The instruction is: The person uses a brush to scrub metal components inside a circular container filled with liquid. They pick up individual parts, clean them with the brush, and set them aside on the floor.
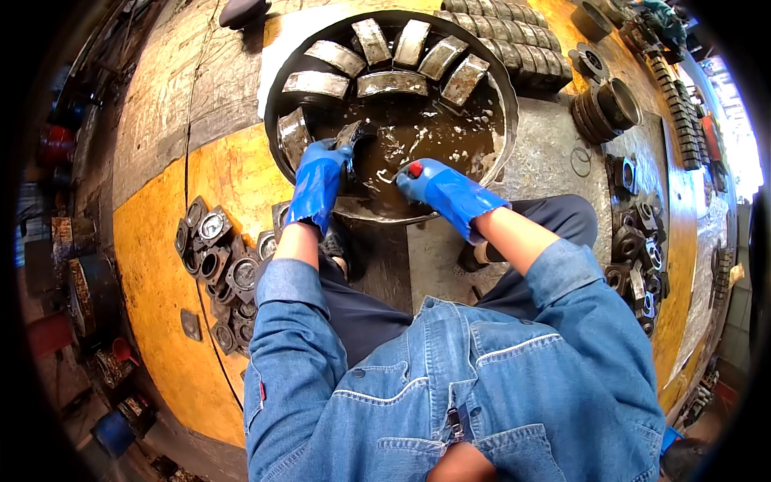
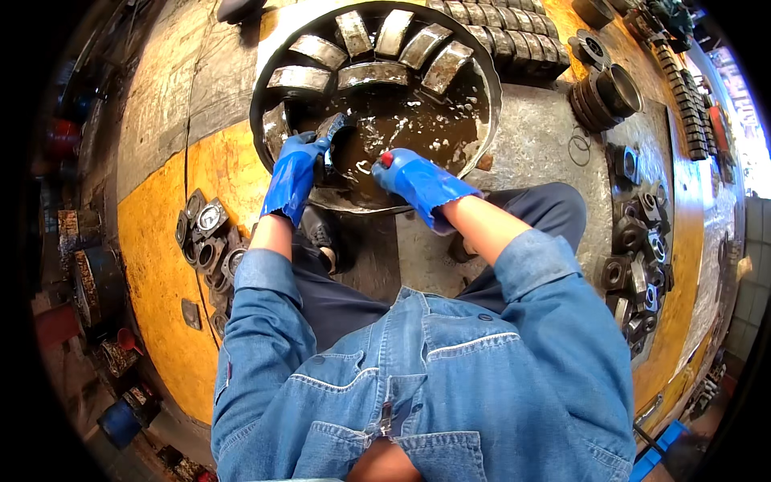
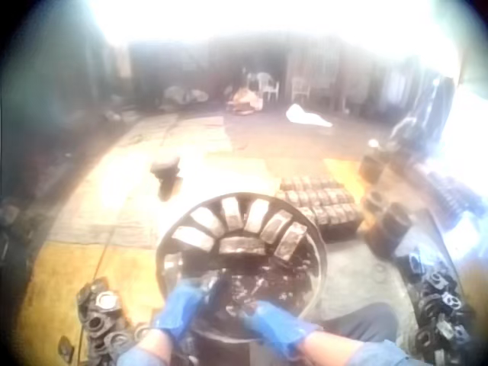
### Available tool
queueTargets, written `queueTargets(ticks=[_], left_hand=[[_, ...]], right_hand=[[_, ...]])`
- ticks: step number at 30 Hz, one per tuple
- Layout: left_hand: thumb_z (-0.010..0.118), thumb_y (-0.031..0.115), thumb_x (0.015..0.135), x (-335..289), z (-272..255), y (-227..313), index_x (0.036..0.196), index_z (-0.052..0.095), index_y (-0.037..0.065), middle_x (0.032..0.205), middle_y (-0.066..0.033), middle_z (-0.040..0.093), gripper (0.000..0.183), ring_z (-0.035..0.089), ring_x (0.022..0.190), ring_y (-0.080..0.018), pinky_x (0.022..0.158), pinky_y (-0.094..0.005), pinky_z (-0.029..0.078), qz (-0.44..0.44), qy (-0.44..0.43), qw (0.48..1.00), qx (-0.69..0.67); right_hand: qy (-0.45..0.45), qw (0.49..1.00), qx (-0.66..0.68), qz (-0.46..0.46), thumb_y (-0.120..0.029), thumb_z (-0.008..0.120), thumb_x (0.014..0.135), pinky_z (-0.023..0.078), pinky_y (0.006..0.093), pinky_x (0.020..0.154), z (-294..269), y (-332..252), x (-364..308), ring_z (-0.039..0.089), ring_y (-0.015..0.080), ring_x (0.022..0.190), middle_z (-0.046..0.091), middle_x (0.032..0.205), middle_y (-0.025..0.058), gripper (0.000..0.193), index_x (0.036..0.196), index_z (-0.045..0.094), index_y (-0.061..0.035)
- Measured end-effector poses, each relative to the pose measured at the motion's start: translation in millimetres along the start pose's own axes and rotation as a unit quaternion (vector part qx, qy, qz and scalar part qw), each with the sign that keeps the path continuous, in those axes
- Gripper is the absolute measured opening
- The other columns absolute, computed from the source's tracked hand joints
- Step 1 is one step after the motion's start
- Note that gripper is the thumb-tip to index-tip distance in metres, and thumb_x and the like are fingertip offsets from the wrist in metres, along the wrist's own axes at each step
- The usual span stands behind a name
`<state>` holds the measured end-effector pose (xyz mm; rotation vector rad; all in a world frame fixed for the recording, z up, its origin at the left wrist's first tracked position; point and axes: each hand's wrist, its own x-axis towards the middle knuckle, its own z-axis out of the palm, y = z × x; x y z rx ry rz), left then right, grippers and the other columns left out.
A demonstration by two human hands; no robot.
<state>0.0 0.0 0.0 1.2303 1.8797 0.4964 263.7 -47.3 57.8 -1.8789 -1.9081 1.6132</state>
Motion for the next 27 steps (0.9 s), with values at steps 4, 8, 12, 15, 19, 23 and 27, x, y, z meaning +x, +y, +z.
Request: queueTargets(ticks=[4,8,12,15,19,23,27], left_hand=[[0.080,0.030,0.096,-12.9,1.3,6.3,0.143,0.065,-0.003,0.125,-0.0162,0.077,0.060,0.072,0.107,-0.0218,0.095,-0.0346,0.055,-0.030,-0.055,0.997,-0.051],[0.076,0.035,0.095,-12.9,-3.8,3.8,0.138,0.069,-0.002,0.117,-0.0156,0.079,0.057,0.073,0.102,-0.0205,0.092,-0.0338,0.056,0.020,-0.020,0.999,-0.021],[0.073,0.037,0.092,-5.5,-8.8,4.6,0.134,0.071,-0.003,0.114,-0.0155,0.079,0.059,0.073,0.101,-0.0200,0.091,-0.0332,0.056,0.032,-0.032,0.999,0.007],[0.072,0.036,0.092,-7.7,-9.9,4.1,0.132,0.072,-0.003,0.111,-0.0149,0.080,0.056,0.073,0.099,-0.0191,0.090,-0.0329,0.055,0.040,-0.023,0.999,0.021],[0.071,0.035,0.092,-13.4,-11.6,11.6,0.131,0.073,0.000,0.106,-0.0126,0.080,0.052,0.072,0.096,-0.0182,0.088,-0.0329,0.055,0.049,-0.009,0.999,0.019],[0.066,0.034,0.093,-21.0,-7.2,16.9,0.125,0.075,0.001,0.106,-0.0164,0.079,0.047,0.072,0.099,-0.0254,0.090,-0.0366,0.055,0.016,-0.019,1.000,0.008],[0.063,0.032,0.093,-8.1,-14.1,2.9,0.120,0.078,0.003,0.109,-0.0203,0.080,0.043,0.076,0.104,-0.0329,0.093,-0.0408,0.055,0.018,0.004,1.000,0.017]], right_hand=[[0.057,0.921,-0.303,-0.237,-0.024,0.066,0.094,0.061,0.0453,0.084,11.2,-12.3,-20.6,0.076,0.0341,0.095,0.077,0.116,0.0119,0.024,0.113,0.073,-0.0116],[0.073,0.757,-0.490,-0.427,-0.014,0.065,0.091,0.057,0.0463,0.066,4.8,-29.2,-8.0,0.072,0.0322,0.096,0.065,0.131,0.0195,0.043,0.132,0.064,-0.0014],[0.089,0.826,-0.406,-0.381,-0.021,0.062,0.099,0.056,0.0491,0.067,3.7,-30.2,32.6,0.070,0.0369,0.082,0.071,0.111,0.0226,0.034,0.125,0.067,-0.0004],[0.154,0.895,-0.343,-0.239,-0.030,0.060,0.103,0.059,0.0541,0.077,8.1,-44.2,25.1,0.076,0.0372,0.095,0.078,0.104,0.0194,0.026,0.109,0.075,-0.0092],[-0.044,0.896,-0.436,-0.065,-0.021,0.068,0.094,0.063,0.0484,0.090,-2.2,-75.4,36.9,0.077,0.0350,0.109,0.079,0.118,0.0144,0.028,0.119,0.079,-0.0121],[-0.021,0.954,-0.272,-0.129,-0.034,0.070,0.091,0.060,0.0499,0.087,-9.3,-32.8,62.7,0.076,0.0393,0.103,0.079,0.110,0.0171,0.032,0.114,0.079,-0.0140],[-0.043,0.997,0.001,-0.061,-0.058,0.076,0.087,0.055,0.0422,0.078,-64.0,-32.9,18.9,0.071,0.0255,0.084,0.077,0.094,0.0126,0.059,0.112,0.077,-0.0046]])
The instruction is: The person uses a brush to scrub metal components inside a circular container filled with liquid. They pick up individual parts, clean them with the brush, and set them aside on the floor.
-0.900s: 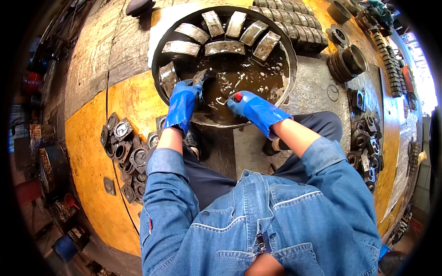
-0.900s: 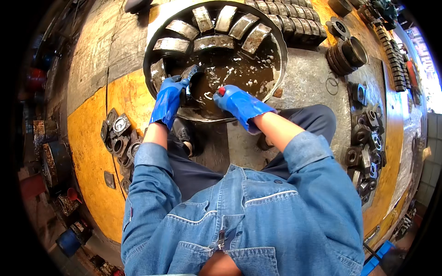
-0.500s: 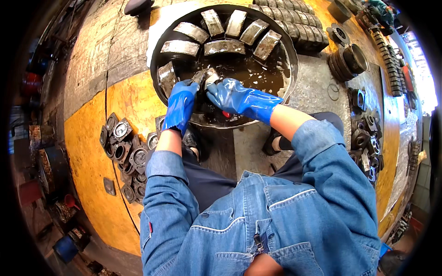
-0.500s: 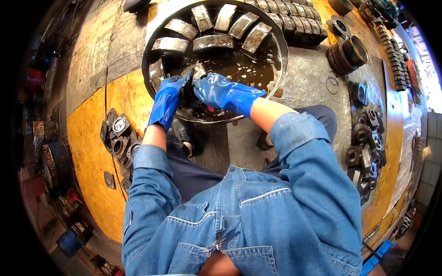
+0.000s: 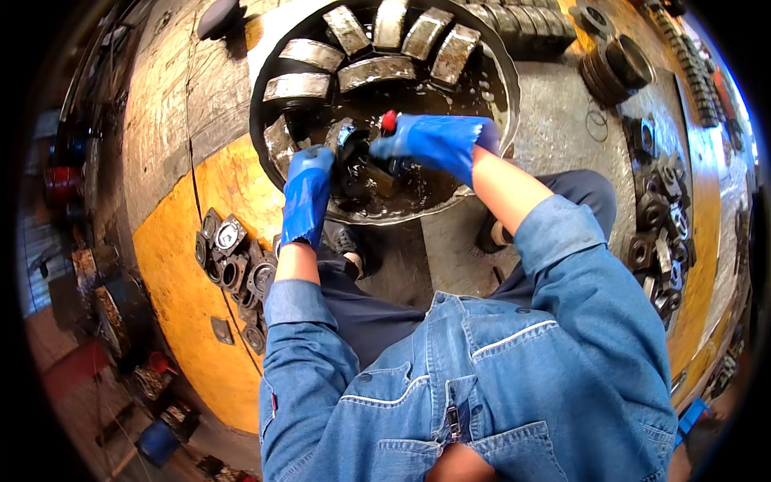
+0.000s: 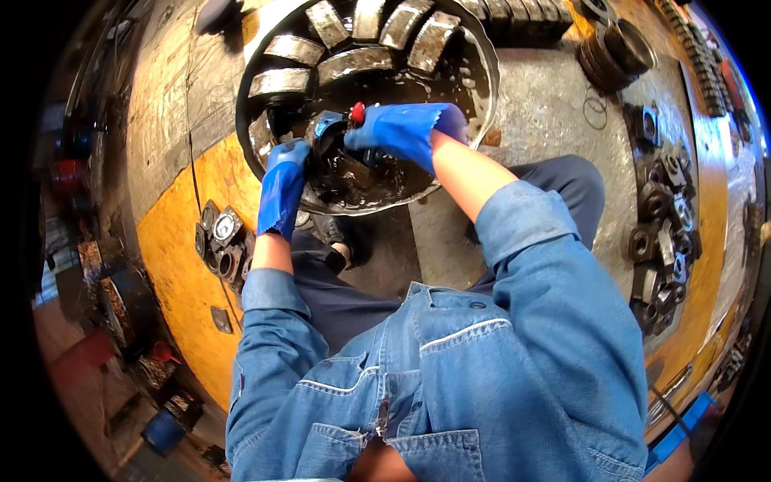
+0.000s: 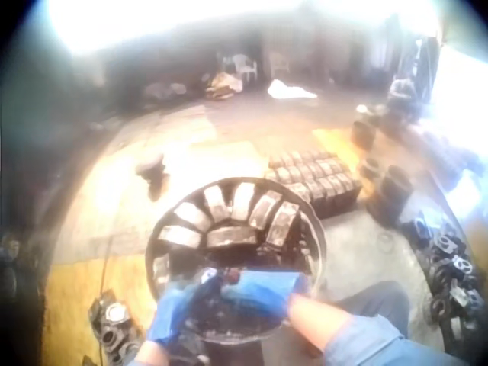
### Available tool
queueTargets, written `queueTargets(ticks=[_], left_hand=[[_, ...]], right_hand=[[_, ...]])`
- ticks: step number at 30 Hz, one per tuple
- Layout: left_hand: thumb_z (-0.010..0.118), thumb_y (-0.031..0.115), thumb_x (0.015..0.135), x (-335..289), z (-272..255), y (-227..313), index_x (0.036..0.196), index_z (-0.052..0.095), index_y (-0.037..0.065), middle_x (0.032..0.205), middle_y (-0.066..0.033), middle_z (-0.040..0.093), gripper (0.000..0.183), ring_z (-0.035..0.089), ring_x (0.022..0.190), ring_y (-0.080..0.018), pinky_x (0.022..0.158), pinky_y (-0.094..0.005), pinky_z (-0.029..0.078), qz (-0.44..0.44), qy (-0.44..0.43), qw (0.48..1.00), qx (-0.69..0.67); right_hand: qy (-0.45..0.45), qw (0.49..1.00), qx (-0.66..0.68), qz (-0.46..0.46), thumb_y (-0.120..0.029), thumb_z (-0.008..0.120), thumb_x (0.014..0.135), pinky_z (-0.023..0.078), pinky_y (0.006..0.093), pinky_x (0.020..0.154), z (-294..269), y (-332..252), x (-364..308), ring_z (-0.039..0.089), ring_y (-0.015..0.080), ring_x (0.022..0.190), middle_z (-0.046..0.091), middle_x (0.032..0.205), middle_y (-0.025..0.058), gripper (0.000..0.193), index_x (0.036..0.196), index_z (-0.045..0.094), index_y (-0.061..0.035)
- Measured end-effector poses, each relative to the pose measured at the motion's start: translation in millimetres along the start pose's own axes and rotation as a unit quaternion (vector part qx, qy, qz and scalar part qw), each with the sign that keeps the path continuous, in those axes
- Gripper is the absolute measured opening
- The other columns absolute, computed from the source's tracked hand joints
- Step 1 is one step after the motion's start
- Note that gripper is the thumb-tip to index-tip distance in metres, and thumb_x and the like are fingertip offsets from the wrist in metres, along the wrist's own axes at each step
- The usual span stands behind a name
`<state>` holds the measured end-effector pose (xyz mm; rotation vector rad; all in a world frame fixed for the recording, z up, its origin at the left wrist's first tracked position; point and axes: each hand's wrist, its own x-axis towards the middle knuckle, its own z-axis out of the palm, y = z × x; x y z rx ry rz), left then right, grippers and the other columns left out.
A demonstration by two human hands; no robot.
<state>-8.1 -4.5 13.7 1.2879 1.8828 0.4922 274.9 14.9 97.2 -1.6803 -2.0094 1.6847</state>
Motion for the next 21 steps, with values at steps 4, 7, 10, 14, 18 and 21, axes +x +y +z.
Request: queueTargets(ticks=[4,7,10,14,18,21], left_hand=[[0.069,0.029,0.094,13.9,3.7,-19.9,0.122,0.078,0.001,0.111,-0.0142,0.081,0.041,0.075,0.103,-0.0238,0.094,-0.0362,0.056,-0.031,0.025,0.997,-0.062],[0.071,0.023,0.095,4.6,8.3,-7.2,0.124,0.077,-0.001,0.109,-0.0129,0.080,0.038,0.075,0.096,-0.0224,0.090,-0.0349,0.058,-0.046,0.047,0.993,-0.099],[0.072,0.019,0.096,3.2,0.4,-13.3,0.125,0.076,-0.001,0.108,-0.0111,0.079,0.035,0.075,0.092,-0.0209,0.086,-0.0332,0.059,-0.067,0.037,0.984,-0.158],[0.072,0.016,0.097,15.5,-7.0,-27.8,0.125,0.076,-0.002,0.110,-0.0107,0.079,0.034,0.074,0.094,-0.0202,0.087,-0.0322,0.059,-0.044,0.052,0.992,-0.102],[0.073,0.018,0.098,-0.1,-3.5,-22.5,0.125,0.076,-0.004,0.112,-0.0107,0.078,0.035,0.073,0.098,-0.0192,0.090,-0.0316,0.057,-0.052,0.036,0.990,-0.123],[0.074,0.021,0.098,-13.6,-12.1,-8.8,0.127,0.075,-0.005,0.112,-0.0107,0.078,0.039,0.073,0.098,-0.0189,0.091,-0.0308,0.056,-0.041,0.059,0.994,-0.086]], right_hand=[[0.069,0.806,0.587,-0.012,-0.030,0.064,0.107,0.057,0.0250,0.084,43.1,43.5,-18.0,0.073,0.0175,0.100,0.074,0.113,0.0115,0.032,0.127,0.069,-0.0046],[0.096,0.676,0.730,0.016,-0.015,0.060,0.107,0.058,0.0281,0.078,86.4,68.2,16.8,0.074,0.0204,0.097,0.075,0.109,0.0077,0.023,0.129,0.064,-0.0103],[0.141,0.598,0.786,0.069,-0.017,0.066,0.105,0.058,0.0296,0.067,106.1,48.5,31.3,0.074,0.0226,0.087,0.076,0.103,0.0124,0.020,0.121,0.063,-0.0064],[0.134,0.292,0.915,0.243,-0.033,0.068,0.106,0.064,0.0335,0.065,101.5,16.8,55.5,0.076,0.0276,0.088,0.075,0.104,0.0171,0.031,0.120,0.063,-0.0062],[0.024,0.598,0.801,-0.006,-0.023,0.046,0.107,0.057,0.0509,0.106,89.3,56.3,26.2,0.069,0.0300,0.123,0.065,0.143,0.0129,0.044,0.146,0.056,-0.0054],[0.056,0.967,0.194,-0.153,-0.018,0.063,0.102,0.058,0.0372,0.098,41.9,39.0,29.7,0.071,0.0257,0.118,0.074,0.129,0.0079,0.039,0.141,0.067,-0.0154]])
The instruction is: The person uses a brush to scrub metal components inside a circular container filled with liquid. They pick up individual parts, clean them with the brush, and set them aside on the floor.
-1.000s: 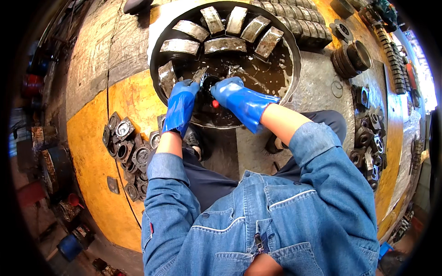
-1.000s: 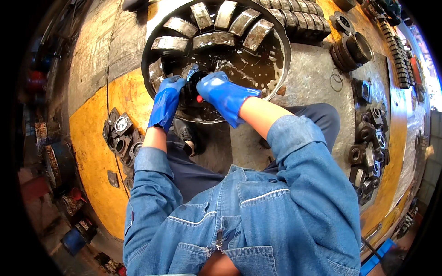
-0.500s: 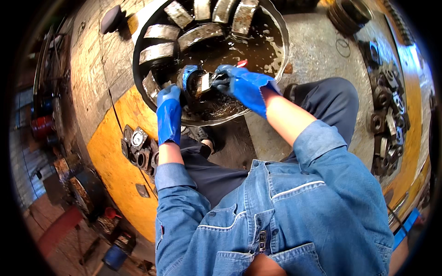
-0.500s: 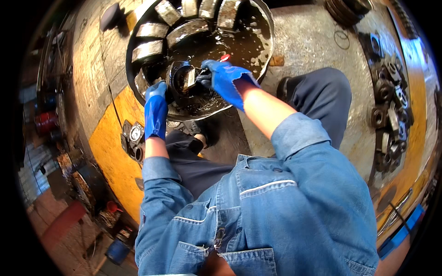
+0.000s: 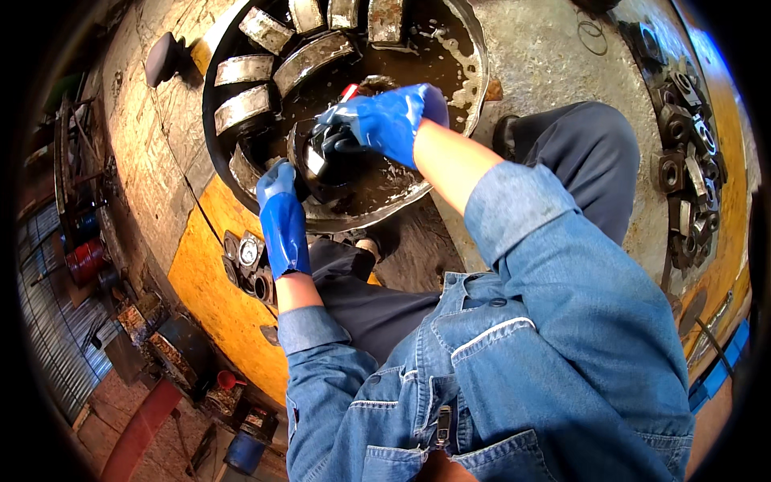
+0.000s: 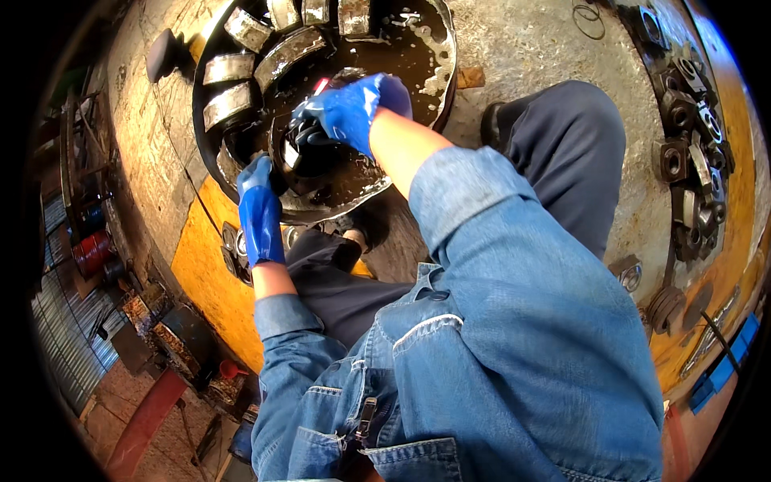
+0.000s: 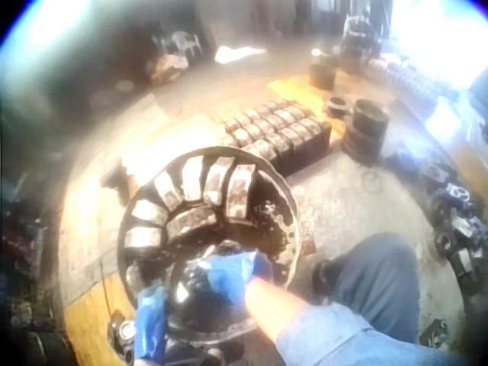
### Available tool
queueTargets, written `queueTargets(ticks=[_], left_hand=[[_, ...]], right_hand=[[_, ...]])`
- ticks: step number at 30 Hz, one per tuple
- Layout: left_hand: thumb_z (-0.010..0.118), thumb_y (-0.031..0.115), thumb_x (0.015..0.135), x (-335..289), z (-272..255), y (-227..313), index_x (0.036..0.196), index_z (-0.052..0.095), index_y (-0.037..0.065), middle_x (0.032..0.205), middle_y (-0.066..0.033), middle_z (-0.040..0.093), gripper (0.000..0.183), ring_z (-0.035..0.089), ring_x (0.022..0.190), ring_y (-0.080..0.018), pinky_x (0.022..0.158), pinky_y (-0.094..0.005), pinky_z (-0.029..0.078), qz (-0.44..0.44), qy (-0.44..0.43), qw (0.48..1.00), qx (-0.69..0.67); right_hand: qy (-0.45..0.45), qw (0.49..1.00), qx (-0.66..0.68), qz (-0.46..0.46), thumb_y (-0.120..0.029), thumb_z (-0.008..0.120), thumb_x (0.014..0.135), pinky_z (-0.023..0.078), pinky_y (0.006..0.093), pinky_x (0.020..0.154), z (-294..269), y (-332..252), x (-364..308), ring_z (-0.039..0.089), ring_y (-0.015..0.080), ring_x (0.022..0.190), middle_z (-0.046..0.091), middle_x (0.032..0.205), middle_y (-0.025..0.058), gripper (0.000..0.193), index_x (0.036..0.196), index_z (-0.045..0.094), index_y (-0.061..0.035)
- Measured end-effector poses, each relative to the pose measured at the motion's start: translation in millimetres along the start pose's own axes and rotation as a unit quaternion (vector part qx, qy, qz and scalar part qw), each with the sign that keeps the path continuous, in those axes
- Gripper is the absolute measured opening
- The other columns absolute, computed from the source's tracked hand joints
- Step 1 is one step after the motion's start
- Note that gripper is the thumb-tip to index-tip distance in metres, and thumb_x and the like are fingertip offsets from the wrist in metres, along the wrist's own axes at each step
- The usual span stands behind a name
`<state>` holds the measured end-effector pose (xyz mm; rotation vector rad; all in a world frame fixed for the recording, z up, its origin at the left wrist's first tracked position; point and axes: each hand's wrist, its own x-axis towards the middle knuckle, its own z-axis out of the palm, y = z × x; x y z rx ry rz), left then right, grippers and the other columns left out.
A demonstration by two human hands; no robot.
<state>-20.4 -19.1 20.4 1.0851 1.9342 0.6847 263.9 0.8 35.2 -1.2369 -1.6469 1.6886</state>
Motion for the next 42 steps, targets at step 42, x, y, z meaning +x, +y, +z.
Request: queueTargets(ticks=[42], left_hand=[[0.065,0.032,0.092,13.7,19.3,1.7,0.109,0.078,0.000,0.087,-0.0124,0.075,0.038,0.070,0.083,-0.0212,0.078,-0.0379,0.054,0.006,-0.064,0.998,0.025]], right_hand=[[0.039,0.934,0.320,0.153,-0.030,0.068,0.103,0.062,0.0311,0.076,42.0,13.2,-2.0,0.074,0.0248,0.082,0.076,0.102,0.0125,0.025,0.112,0.074,-0.0073]])
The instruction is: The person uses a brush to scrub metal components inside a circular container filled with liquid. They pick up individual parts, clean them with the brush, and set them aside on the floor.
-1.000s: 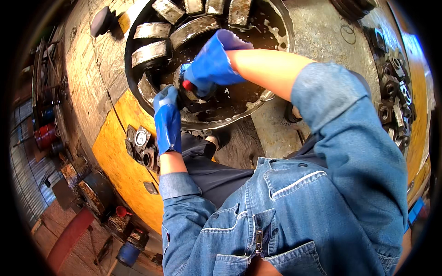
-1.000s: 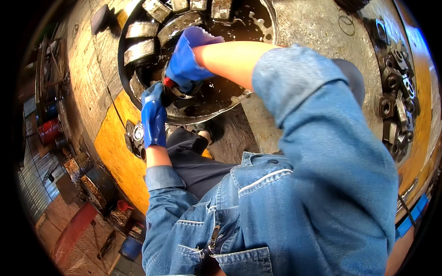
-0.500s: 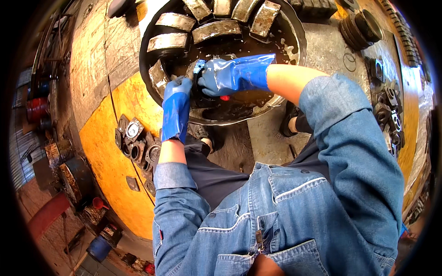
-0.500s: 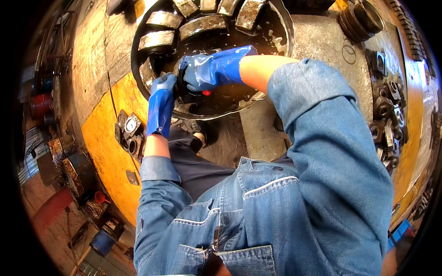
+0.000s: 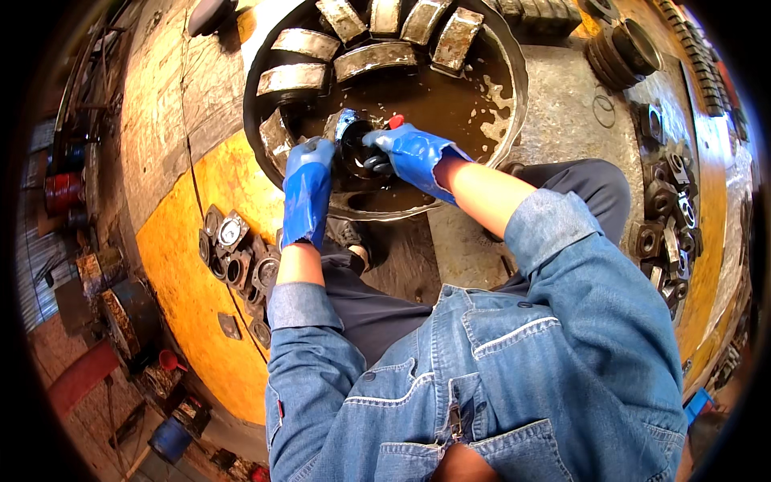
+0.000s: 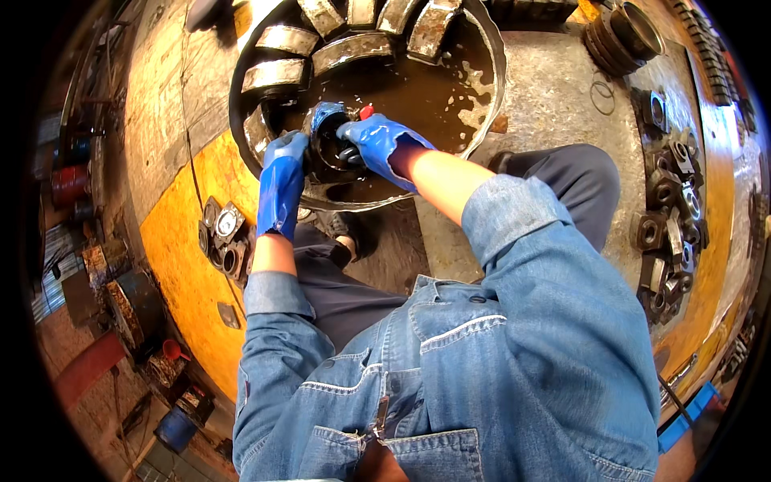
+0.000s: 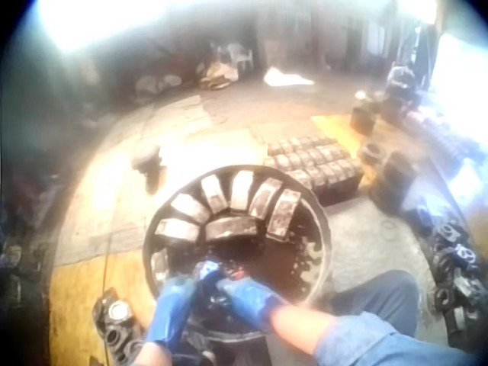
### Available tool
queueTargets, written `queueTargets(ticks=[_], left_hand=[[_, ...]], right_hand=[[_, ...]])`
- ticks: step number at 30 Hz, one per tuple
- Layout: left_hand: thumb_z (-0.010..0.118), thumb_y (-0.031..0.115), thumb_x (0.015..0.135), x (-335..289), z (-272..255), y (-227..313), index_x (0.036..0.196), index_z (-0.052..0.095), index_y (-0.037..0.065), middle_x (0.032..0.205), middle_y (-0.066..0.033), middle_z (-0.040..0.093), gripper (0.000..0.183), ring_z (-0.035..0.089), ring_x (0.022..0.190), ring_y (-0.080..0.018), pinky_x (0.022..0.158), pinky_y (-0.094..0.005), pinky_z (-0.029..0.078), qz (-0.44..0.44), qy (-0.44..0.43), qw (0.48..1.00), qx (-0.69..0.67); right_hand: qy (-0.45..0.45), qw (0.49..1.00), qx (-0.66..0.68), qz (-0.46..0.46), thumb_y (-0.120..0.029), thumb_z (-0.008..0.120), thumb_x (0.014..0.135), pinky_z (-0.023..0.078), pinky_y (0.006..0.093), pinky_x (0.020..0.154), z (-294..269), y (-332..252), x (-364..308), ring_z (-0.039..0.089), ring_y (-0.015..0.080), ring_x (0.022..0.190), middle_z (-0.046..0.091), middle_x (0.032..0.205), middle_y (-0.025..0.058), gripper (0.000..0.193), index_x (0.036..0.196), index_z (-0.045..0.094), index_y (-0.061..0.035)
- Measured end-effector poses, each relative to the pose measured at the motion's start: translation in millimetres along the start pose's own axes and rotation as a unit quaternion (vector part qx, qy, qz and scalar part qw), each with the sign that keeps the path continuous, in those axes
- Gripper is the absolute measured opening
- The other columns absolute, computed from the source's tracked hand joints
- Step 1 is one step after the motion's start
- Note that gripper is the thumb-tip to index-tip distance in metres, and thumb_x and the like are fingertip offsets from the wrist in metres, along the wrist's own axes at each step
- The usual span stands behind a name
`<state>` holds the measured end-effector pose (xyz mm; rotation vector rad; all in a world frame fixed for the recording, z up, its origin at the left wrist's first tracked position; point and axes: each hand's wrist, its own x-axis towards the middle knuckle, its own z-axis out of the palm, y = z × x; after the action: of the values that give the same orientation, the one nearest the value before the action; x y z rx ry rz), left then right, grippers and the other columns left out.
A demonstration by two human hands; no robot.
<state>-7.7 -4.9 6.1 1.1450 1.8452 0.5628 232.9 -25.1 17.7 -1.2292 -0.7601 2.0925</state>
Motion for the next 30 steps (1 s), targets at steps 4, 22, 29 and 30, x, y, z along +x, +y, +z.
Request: queueTargets(ticks=[4,22,29,30], left_hand=[[0.065,0.032,0.092,4.7,3.3,-3.4,0.107,0.078,0.000,0.087,-0.0121,0.076,0.037,0.070,0.083,-0.0209,0.078,-0.0375,0.054,0.008,0.004,1.000,-0.005],[0.068,0.030,0.094,-19.5,-3.5,15.5,0.122,0.077,-0.002,0.094,-0.0079,0.077,0.043,0.068,0.083,-0.0163,0.077,-0.0309,0.053,-0.016,-0.001,0.998,-0.062],[0.068,0.029,0.095,-10.8,-9.6,-5.3,0.124,0.077,-0.001,0.097,-0.0074,0.078,0.043,0.069,0.086,-0.0169,0.080,-0.0312,0.054,-0.008,-0.002,0.996,-0.091],[0.068,0.028,0.095,-10.1,-11.2,-9.5,0.124,0.077,-0.001,0.097,-0.0073,0.078,0.043,0.069,0.086,-0.0171,0.080,-0.0312,0.054,-0.016,0.004,0.995,-0.097]], right_hand=[[0.050,0.942,0.320,0.088,-0.046,0.062,0.106,0.064,0.0462,0.084,13.9,6.2,25.6,0.074,0.0332,0.102,0.070,0.126,0.0169,0.053,0.139,0.058,-0.0044],[-0.041,0.988,-0.017,-0.149,-0.025,0.068,0.103,0.064,0.0334,0.082,-22.7,10.7,33.6,0.079,0.0246,0.095,0.079,0.107,0.0145,0.034,0.124,0.071,0.0015],[-0.164,0.921,-0.352,-0.043,-0.039,0.068,0.100,0.054,0.0364,0.084,-1.4,-58.1,4.6,0.071,0.0181,0.086,0.080,0.105,0.0100,0.036,0.119,0.077,-0.0091],[-0.183,0.859,-0.473,-0.066,-0.034,0.067,0.099,0.055,0.0436,0.084,10.2,-76.5,-1.0,0.073,0.0250,0.090,0.079,0.104,0.0120,0.030,0.118,0.077,-0.0133]])
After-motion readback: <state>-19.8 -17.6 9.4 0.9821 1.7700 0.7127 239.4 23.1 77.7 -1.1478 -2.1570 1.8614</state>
